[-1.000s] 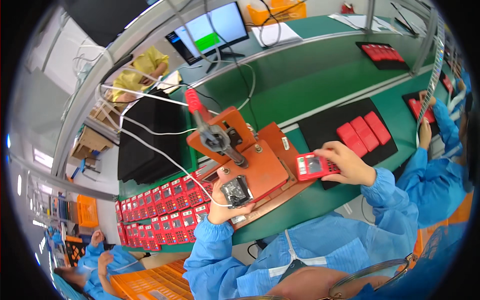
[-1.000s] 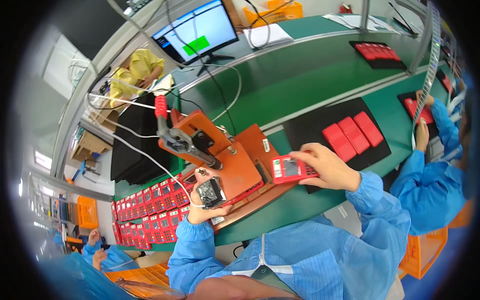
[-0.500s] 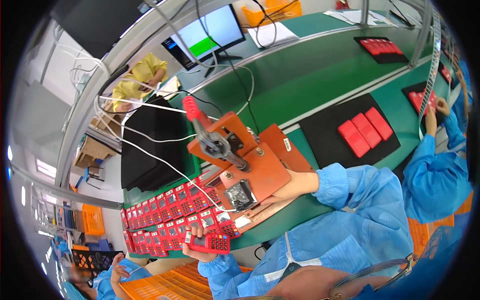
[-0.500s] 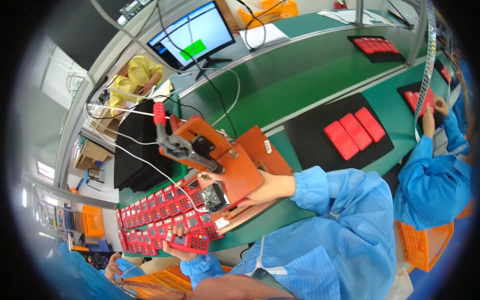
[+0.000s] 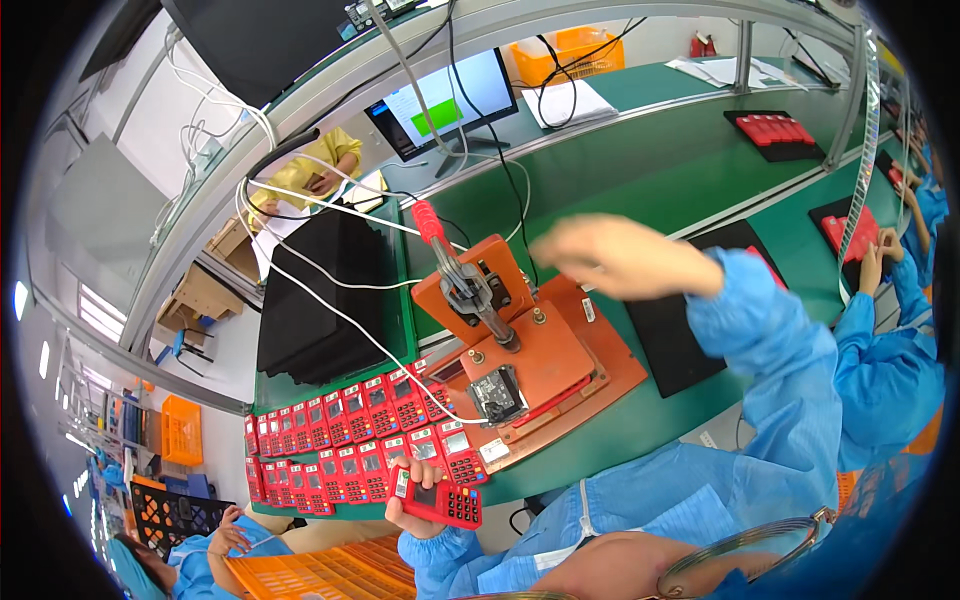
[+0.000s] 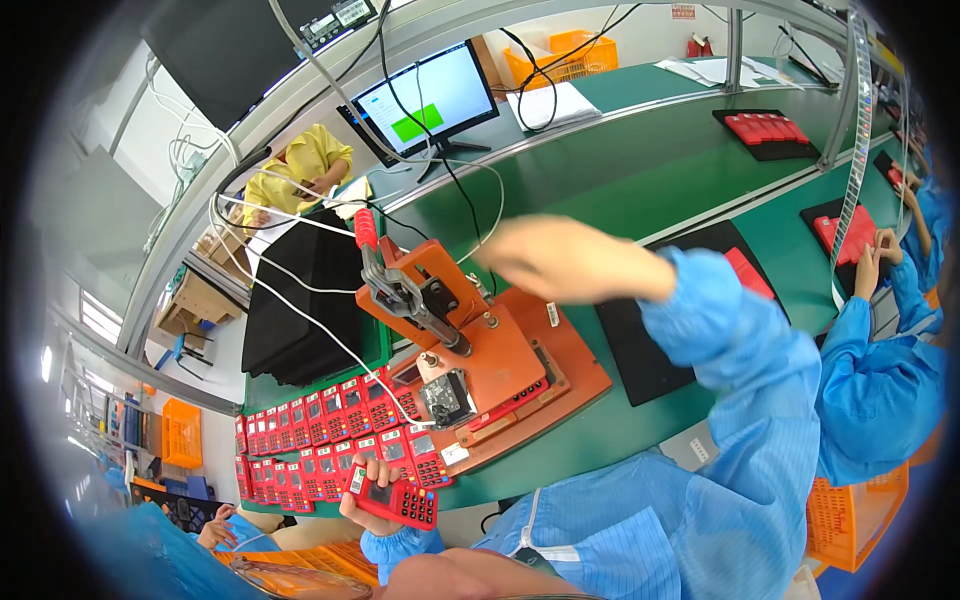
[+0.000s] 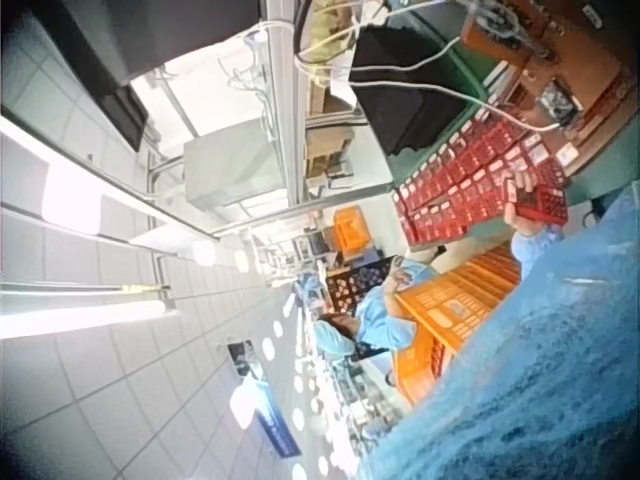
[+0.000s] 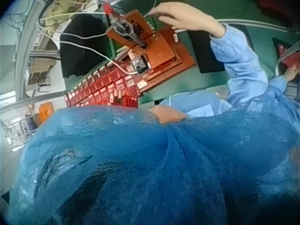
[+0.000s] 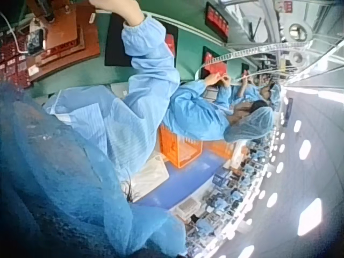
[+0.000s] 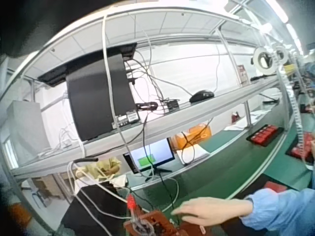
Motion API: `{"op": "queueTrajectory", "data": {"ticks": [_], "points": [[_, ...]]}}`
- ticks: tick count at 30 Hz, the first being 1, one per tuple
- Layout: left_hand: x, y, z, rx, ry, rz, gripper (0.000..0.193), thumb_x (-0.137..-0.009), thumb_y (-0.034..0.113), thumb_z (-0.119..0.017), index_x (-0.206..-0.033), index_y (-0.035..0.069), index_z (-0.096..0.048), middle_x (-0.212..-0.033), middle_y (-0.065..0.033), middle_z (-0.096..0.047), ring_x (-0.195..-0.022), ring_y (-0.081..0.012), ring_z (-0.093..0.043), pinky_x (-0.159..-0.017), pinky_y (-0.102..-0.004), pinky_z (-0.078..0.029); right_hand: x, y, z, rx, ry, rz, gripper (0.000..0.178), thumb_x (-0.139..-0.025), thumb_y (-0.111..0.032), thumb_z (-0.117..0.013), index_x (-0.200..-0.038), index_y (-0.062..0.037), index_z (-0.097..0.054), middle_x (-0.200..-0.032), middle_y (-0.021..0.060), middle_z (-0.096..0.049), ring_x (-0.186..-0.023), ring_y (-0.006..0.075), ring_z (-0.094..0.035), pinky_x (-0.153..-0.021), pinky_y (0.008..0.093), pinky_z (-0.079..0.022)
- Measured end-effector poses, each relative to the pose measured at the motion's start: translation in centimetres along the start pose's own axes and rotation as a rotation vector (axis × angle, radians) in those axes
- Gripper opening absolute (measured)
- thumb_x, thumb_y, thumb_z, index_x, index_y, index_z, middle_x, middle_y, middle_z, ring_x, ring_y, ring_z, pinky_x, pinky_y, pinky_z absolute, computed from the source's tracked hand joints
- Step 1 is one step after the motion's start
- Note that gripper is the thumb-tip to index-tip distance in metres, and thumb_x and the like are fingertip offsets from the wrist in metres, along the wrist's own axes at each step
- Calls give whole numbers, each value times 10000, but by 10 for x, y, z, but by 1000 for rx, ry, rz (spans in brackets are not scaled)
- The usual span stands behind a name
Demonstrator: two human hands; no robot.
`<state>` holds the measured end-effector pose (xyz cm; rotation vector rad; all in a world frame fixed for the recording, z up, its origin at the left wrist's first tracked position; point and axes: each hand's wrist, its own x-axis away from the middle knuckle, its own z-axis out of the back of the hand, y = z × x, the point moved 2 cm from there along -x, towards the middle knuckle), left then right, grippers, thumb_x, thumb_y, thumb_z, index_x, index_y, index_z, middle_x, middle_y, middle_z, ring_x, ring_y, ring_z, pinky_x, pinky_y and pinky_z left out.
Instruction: The person tests and assembles handheld POS terminals by placing components into a manual press fixture, operating the press handle, snapping plastic housings onto the devices by hand, and arranging them on the workbench.
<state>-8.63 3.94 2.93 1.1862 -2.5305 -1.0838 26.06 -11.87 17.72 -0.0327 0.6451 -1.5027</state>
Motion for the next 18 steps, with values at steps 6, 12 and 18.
{"op": "queueTrajectory", "data": {"ticks": [6,12,18], "points": [[-17,-7,-58,-14,-210,23,555,-675,430,-651,-1026,80,-402,-806,-4,-415,-711,-120,-436,-685,-278,-386,-125,-61,12,-708,-33,-325,541,-928,-406,-465,-1311,-34,-383,-930,142,-572,-828,226,-550,-797,384,-461],[-22,16,-96,-154,-293,-160,579,-581,336,-800,-901,104,-377,-776,-30,-448,-674,-164,-489,-639,-297,-410,-3,-84,-68,-20,396,891,457,-767,-308,-668,-1170,-114,-573,-1069,97,-518,-986,274,-451,-870,434,-380],[-52,8,-166,-436,-599,-837,732,-436,495,-847,-858,123,-379,-771,-25,-486,-749,-216,-508,-805,-398,-405,7,-123,-59,-363,502,535,834,-570,-436,-788,-1261,-77,-489,-1142,99,-496,-970,285,-462,-916,475,-350]]}}
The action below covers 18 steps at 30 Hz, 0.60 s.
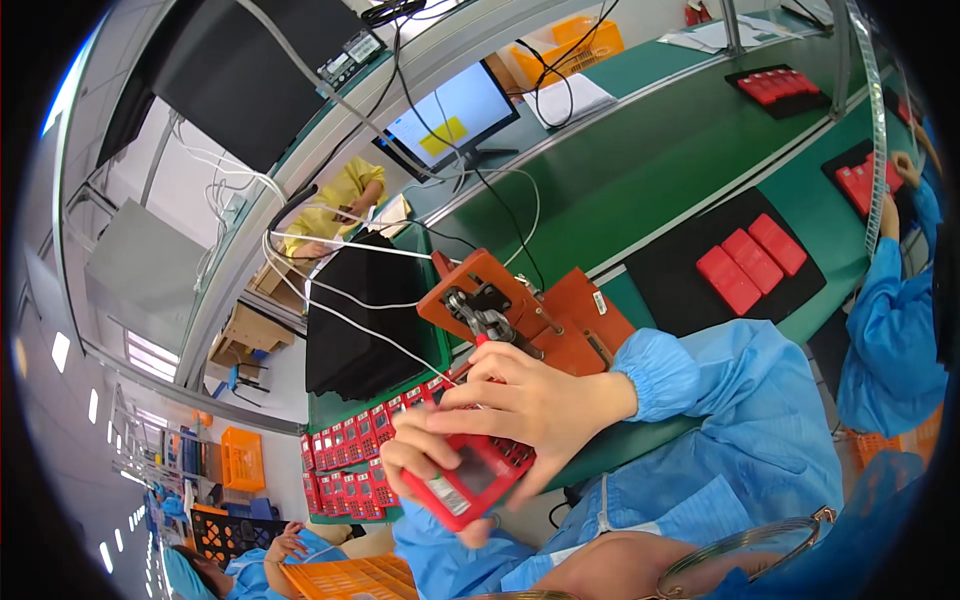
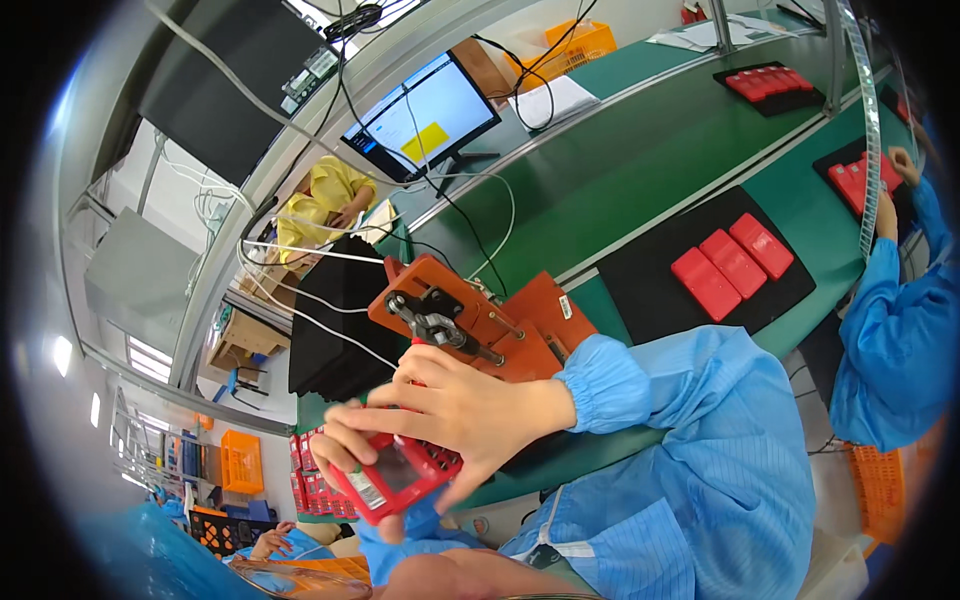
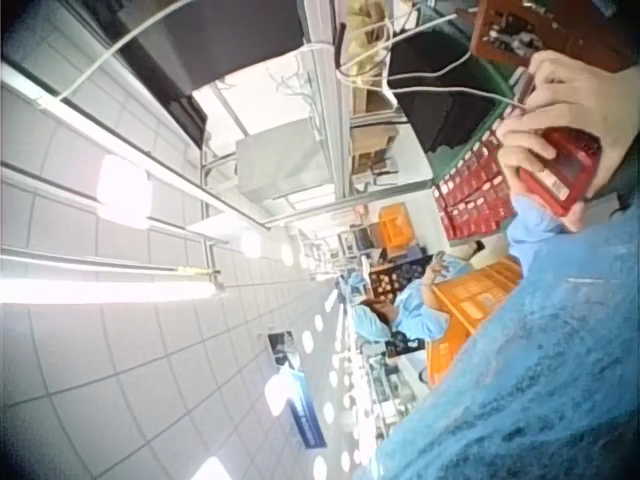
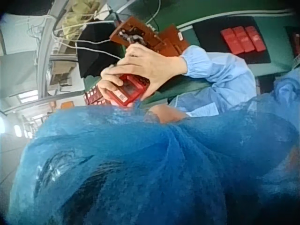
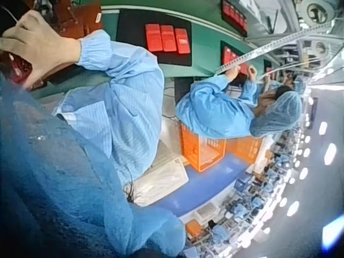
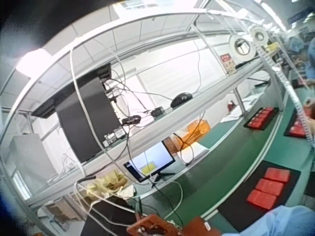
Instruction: The person tests and assembles handheld POS terminals by placing components into a manual press fixture, operating the press handle, snapping plastic housings onto the devices by hand, and arranging them on the workbench.
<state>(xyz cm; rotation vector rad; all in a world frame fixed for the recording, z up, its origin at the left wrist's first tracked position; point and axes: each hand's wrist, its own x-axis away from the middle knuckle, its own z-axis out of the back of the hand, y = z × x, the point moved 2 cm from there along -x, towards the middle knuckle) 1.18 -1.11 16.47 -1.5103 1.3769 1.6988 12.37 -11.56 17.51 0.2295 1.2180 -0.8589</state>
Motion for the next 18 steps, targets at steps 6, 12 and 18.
{"op": "queueTrajectory", "data": {"ticks": [6,12,18], "points": [[-63,-21,-46,-599,-376,-83,883,-327,688,-778,-897,78,-490,-1085,-176,-510,-1104,-354,-439,-937,-495,-334,28,10,8,-99,0,-108,692,-732,-152,-711,-1320,-23,-372,-1225,170,-452,-1159,338,-440,-1030,504,-301],[-65,-41,-64,-595,-1051,159,738,-552,490,-799,-1068,5,-592,-1011,-140,-643,-943,-322,-617,-829,-378,-474,127,11,68,-652,259,-873,401,-837,-131,-656,-1193,-18,-509,-1183,100,-554,-1055,174,-550,-910,320,-439],[-110,-46,-56,-713,-746,-242,315,-649,121,-761,-929,52,-634,-838,-89,-642,-844,-220,-621,-803,-348,-461,285,50,130,443,254,-1190,589,-803,-141,-676,-1290,39,-399,-1192,183,-541,-1112,271,-535,-935,333,-427]]}}
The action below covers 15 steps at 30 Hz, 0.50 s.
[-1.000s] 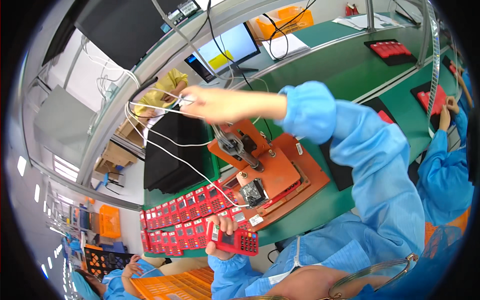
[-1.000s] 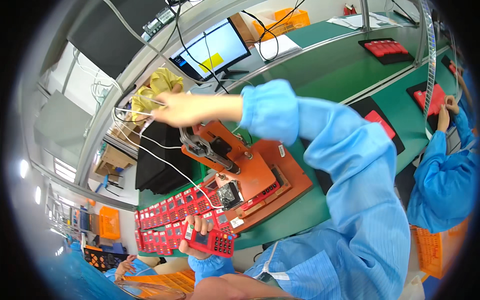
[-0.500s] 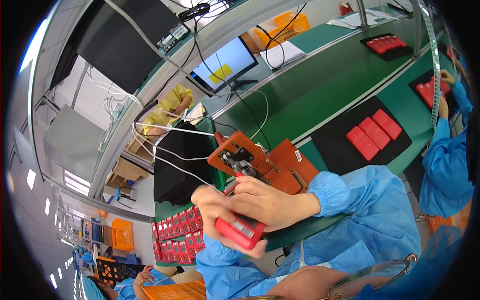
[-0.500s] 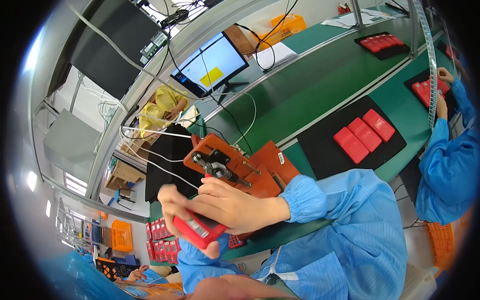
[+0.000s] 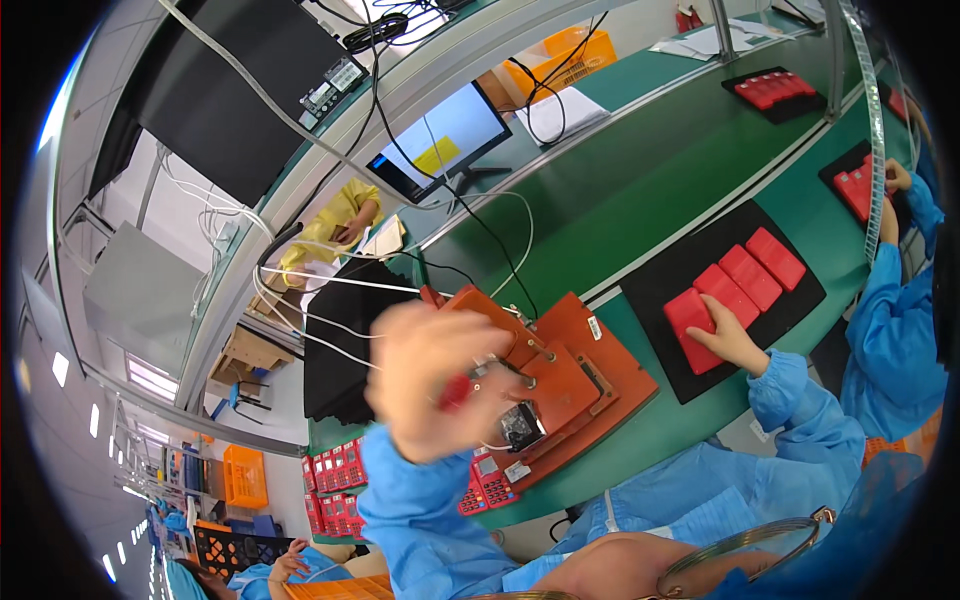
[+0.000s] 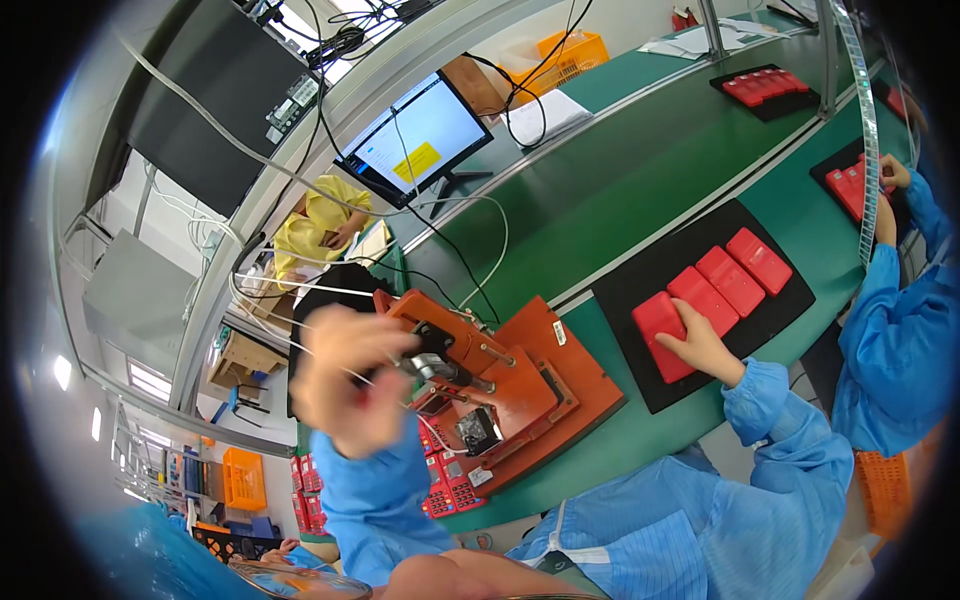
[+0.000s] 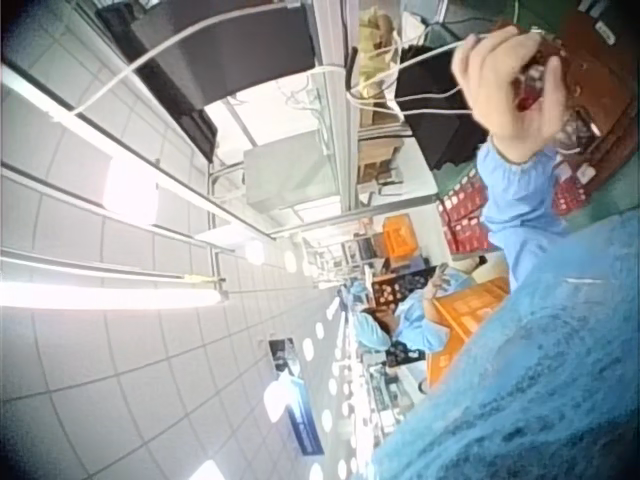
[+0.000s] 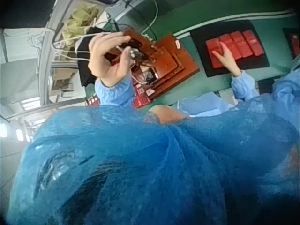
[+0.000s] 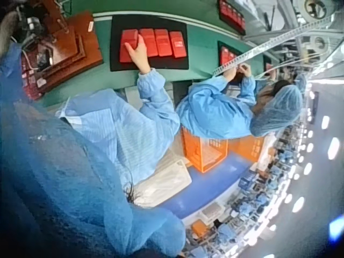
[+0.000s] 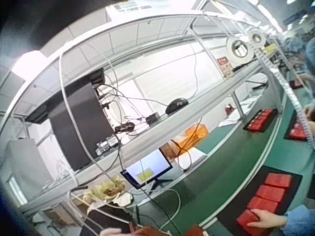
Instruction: The person tests and assembles handheld POS terminals by placing components into a manual press fixture, operating the press handle, snapping plastic housings onto the devices by hand, and arranging them on the workbench.
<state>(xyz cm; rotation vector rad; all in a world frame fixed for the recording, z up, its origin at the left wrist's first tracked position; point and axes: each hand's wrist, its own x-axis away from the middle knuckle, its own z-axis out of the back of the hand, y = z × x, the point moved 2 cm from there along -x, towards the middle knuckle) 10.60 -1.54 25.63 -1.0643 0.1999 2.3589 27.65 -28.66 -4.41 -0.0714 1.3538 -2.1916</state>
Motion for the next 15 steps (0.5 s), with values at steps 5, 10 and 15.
{"op": "queueTrajectory", "data": {"ticks": [5,10,15], "points": [[-14,-119,0,-23,170,534,243,-807,68,-656,-1011,-6,-548,-903,-97,-625,-857,-170,-599,-780,-289,-467,-11,-21,-7,300,-98,96,890,-733,-211,-735,-1382,73,-195,-1330,298,-330,-1230,418,-364,-1026,402,-337],[117,-98,6,-225,230,692,150,-799,3,-650,-804,23,-502,-663,-24,-474,-579,-94,-465,-566,-233,-415,4,-24,-22,761,-51,112,843,-721,-287,-701,-1374,16,-263,-1387,264,-248,-1264,405,-281,-1028,537,-245],[267,10,0,380,-399,1136,277,-723,58,-725,-954,15,-577,-872,-86,-626,-753,-152,-600,-653,-271,-475,5,-21,-11,775,22,1,767,-747,-240,-658,-1377,-20,-281,-1398,244,-249,-1275,399,-268,-1013,572,-211]]}}
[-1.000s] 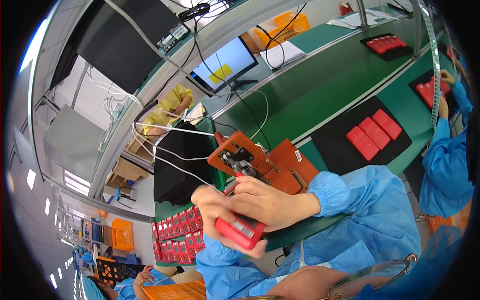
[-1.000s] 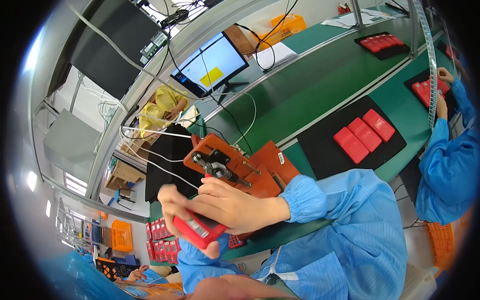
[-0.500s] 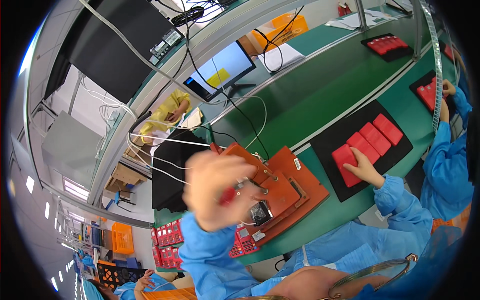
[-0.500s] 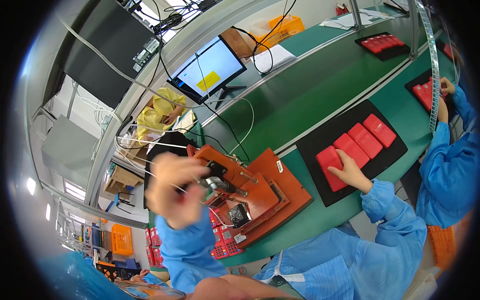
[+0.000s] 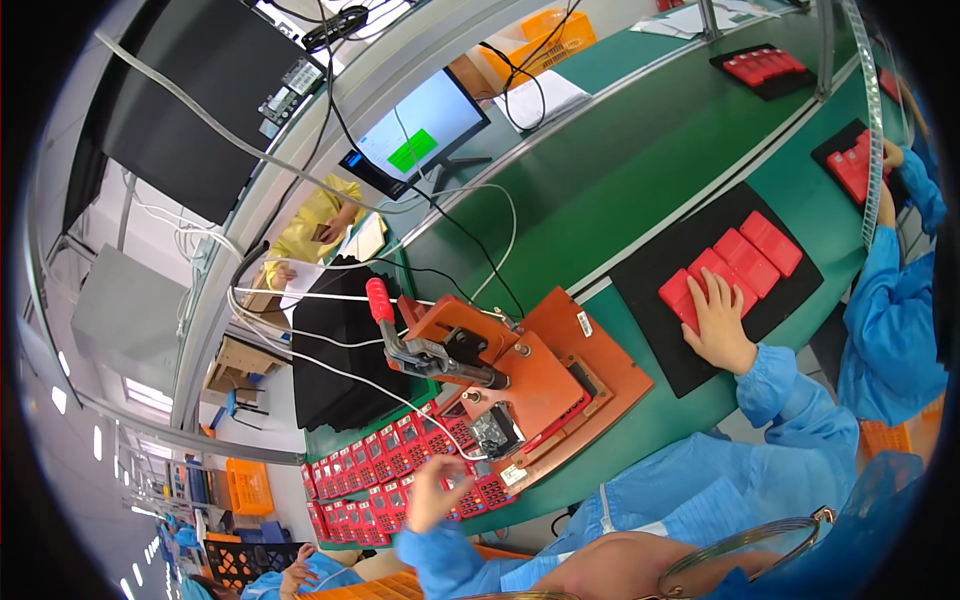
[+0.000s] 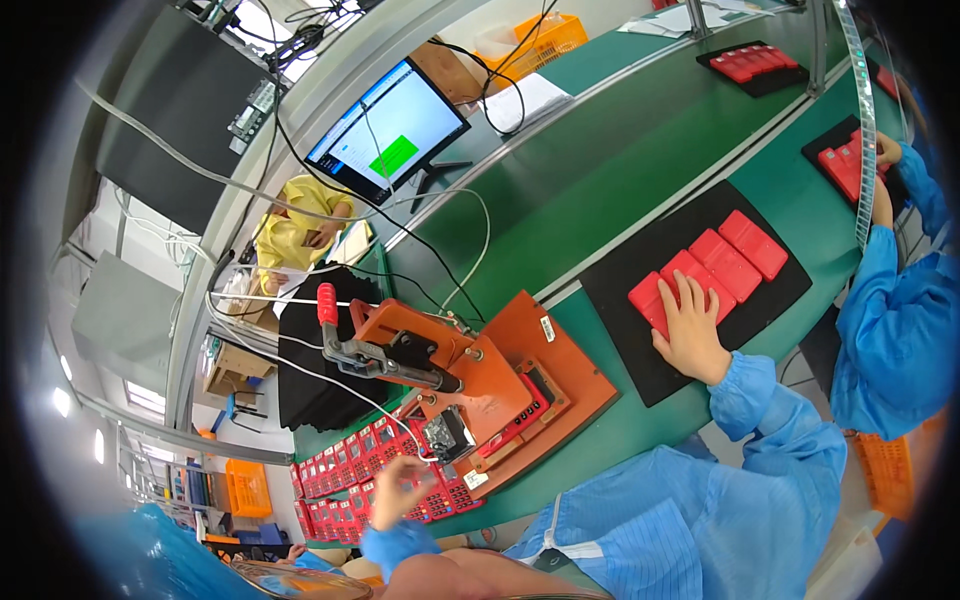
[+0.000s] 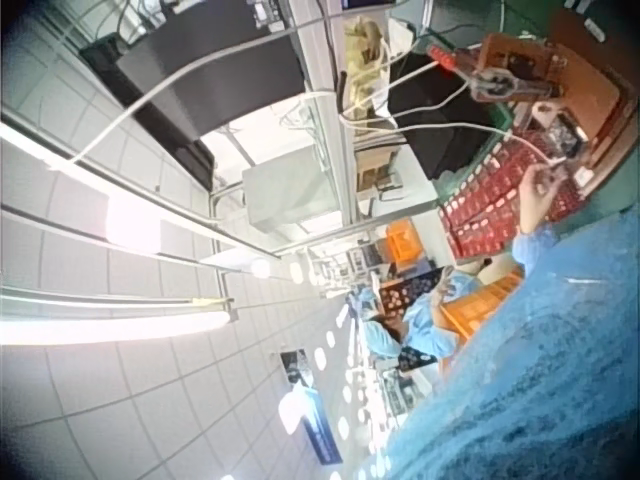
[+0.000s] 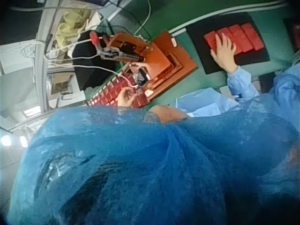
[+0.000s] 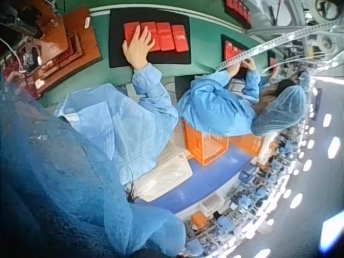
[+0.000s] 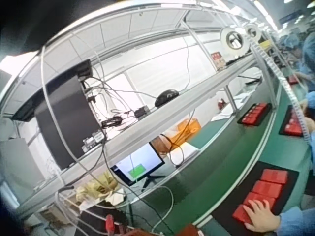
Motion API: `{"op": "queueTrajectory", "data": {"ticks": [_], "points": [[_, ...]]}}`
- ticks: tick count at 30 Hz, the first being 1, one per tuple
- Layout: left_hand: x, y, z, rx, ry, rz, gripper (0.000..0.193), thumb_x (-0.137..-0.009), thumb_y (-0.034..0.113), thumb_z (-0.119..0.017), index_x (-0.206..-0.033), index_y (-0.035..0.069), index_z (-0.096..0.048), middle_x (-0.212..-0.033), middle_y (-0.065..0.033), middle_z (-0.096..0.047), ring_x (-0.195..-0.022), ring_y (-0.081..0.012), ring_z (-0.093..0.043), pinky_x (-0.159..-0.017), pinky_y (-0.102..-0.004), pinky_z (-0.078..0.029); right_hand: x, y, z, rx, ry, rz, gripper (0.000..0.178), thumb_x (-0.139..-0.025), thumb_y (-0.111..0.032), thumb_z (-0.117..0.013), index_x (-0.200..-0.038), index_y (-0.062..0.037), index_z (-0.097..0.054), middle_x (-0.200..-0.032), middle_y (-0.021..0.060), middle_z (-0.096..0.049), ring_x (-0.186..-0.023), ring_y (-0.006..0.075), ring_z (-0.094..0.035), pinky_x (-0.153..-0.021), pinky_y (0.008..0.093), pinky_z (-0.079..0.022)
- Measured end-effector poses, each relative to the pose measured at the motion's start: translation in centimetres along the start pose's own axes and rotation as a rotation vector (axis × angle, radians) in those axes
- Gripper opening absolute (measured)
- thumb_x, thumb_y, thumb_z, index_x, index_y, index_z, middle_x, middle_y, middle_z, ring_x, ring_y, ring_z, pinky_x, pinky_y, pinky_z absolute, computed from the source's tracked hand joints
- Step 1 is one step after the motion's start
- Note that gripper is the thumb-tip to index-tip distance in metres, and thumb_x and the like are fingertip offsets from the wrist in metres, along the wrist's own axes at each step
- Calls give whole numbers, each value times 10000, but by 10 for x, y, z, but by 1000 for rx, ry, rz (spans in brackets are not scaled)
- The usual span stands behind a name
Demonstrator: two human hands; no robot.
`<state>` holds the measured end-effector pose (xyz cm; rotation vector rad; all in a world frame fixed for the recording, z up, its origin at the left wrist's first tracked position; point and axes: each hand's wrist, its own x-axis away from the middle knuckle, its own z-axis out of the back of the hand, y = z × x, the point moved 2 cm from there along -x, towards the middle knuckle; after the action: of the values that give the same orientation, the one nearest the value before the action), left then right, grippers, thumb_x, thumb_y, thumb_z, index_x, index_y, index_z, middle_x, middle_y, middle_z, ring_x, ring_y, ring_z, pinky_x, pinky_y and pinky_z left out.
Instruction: The person tests and assembles handheld POS terminals by placing components into a manual press fixture, operating the press handle, snapping plastic housings onto the devices by hand, and arranging them on the workbench.
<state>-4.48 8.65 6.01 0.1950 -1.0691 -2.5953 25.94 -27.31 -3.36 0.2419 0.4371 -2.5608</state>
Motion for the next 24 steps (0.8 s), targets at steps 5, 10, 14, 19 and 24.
{"op": "queueTrajectory", "data": {"ticks": [5,10,14,19,24], "points": [[-26,15,-76,138,174,-173,693,-598,182,-856,-1165,7,-498,-1038,-100,-549,-993,-218,-530,-847,-347,-428,-12,-38,40,-192,45,169,761,-763,-328,-671,-1358,-30,-302,-1371,235,-275,-1256,404,-288,-998,540,-244],[-53,3,-64,14,153,-192,717,-465,243,-898,-1031,-18,-543,-1040,-101,-562,-913,-191,-576,-773,-295,-490,-1,-102,75,-496,61,551,663,-768,-328,-678,-1308,-61,-399,-1326,201,-357,-1193,373,-373,-972,492,-301],[-26,7,-70,459,219,-143,655,-539,258,-818,-1053,-40,-542,-934,-125,-628,-887,-216,-609,-810,-325,-493,48,-151,62,-798,66,849,618,-749,-332,-709,-1271,-109,-464,-1299,135,-421,-1163,318,-426,-945,468,-339],[46,25,-86,735,98,78,645,-589,286,-824,-1048,-79,-555,-954,-155,-631,-908,-214,-622,-851,-332,-483,74,-180,45,-818,118,1092,313,-823,-180,-637,-1123,-101,-599,-1082,89,-589,-944,248,-585,-786,338,-488],[44,51,-81,611,25,29,446,-651,65,-765,-1046,-45,-591,-965,-135,-677,-937,-192,-622,-885,-317,-446,49,-109,56,-997,43,525,275,-851,-146,-623,-1109,-52,-601,-996,83,-634,-926,203,-620,-752,298,-514]]}}
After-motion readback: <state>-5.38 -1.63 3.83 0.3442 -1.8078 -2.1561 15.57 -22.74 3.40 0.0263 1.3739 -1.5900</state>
